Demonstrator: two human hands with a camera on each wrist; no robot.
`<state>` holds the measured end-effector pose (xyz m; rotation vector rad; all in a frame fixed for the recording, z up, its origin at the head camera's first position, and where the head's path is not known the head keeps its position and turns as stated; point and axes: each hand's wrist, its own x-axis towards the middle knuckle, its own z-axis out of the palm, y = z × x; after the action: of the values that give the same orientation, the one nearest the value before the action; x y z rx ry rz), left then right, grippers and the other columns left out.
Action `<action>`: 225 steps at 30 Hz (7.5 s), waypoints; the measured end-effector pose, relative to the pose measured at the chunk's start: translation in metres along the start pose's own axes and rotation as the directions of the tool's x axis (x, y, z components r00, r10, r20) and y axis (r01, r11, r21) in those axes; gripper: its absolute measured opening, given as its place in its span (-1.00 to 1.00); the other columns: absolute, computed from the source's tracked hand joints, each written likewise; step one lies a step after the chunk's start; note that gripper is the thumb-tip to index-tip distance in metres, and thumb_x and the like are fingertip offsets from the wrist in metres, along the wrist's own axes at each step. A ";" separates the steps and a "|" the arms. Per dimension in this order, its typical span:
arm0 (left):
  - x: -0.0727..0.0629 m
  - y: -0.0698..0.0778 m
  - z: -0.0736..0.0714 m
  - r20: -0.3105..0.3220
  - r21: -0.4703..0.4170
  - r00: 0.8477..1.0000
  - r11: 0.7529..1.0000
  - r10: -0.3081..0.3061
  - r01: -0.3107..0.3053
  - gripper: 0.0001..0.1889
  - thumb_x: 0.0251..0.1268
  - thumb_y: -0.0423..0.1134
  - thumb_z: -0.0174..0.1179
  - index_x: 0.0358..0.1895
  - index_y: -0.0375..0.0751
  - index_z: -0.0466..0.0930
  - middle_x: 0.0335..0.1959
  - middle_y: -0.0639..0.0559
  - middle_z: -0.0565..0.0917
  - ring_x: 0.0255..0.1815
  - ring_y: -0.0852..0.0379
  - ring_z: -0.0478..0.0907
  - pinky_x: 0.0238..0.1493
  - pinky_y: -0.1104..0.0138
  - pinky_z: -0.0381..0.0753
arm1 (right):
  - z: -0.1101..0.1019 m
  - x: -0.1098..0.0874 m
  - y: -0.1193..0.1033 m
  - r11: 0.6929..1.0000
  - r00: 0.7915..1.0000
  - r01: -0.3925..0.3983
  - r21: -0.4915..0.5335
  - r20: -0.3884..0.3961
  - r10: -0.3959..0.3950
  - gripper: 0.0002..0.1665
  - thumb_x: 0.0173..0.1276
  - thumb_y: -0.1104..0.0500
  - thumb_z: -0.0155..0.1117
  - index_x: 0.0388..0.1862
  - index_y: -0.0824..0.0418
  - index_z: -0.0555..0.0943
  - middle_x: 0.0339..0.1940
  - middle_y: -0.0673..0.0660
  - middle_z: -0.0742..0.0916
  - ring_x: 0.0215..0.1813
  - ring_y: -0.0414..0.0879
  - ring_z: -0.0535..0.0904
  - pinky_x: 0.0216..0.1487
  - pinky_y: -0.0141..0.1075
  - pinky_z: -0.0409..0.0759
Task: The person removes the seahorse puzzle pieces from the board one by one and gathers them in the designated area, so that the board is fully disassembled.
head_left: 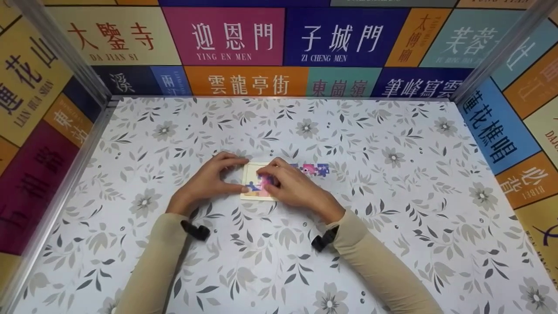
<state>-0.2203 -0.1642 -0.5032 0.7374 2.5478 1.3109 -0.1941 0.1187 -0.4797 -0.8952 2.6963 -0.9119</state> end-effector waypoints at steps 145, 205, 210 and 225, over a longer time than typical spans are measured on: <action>0.001 -0.001 -0.001 0.026 0.023 0.999 0.999 -0.041 0.040 -0.17 0.08 0.09 0.70 0.49 0.13 0.62 0.37 0.02 0.54 0.41 -0.01 0.45 0.60 -0.01 0.34 | -0.040 -0.037 0.054 0.997 0.996 -0.039 0.072 -0.076 0.044 -0.56 0.50 0.06 0.50 0.30 0.10 0.73 -0.05 0.09 0.74 -0.18 -0.10 0.60 -0.10 -0.23 0.58; 0.002 0.001 0.000 0.021 0.031 1.000 0.999 -0.020 0.019 -0.20 0.10 0.06 0.70 0.47 0.13 0.64 0.32 0.06 0.56 0.35 0.03 0.47 0.54 0.05 0.40 | -0.019 -0.015 0.007 0.998 0.998 -0.055 -0.032 0.037 0.056 -0.41 0.48 -0.02 0.52 0.43 0.09 0.70 0.12 0.07 0.61 -0.16 -0.14 0.58 -0.09 -0.22 0.58; 0.002 0.000 -0.001 0.025 0.011 0.999 1.000 -0.022 0.021 -0.20 0.10 0.06 0.70 0.47 0.10 0.64 0.37 0.03 0.54 0.43 0.01 0.45 0.60 0.01 0.34 | -0.019 -0.015 0.008 0.999 0.999 -0.031 -0.042 0.040 0.033 -0.41 0.51 0.02 0.50 0.45 0.14 0.68 0.08 0.08 0.59 -0.15 -0.16 0.57 -0.09 -0.23 0.58; 0.001 0.000 -0.001 0.024 0.027 0.997 0.997 -0.074 0.073 -0.19 0.10 0.11 0.69 0.48 0.17 0.63 0.38 0.08 0.52 0.47 0.03 0.43 0.65 0.00 0.29 | -0.020 -0.015 0.013 0.997 0.999 -0.028 -0.067 0.040 0.031 -0.50 0.57 0.01 0.42 0.43 0.04 0.69 0.14 0.02 0.60 -0.16 -0.17 0.56 -0.12 -0.24 0.57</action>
<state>-0.2217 -0.1640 -0.5022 0.6544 2.5512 1.2397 -0.1947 0.1455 -0.4718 -0.8745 2.7117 -0.7932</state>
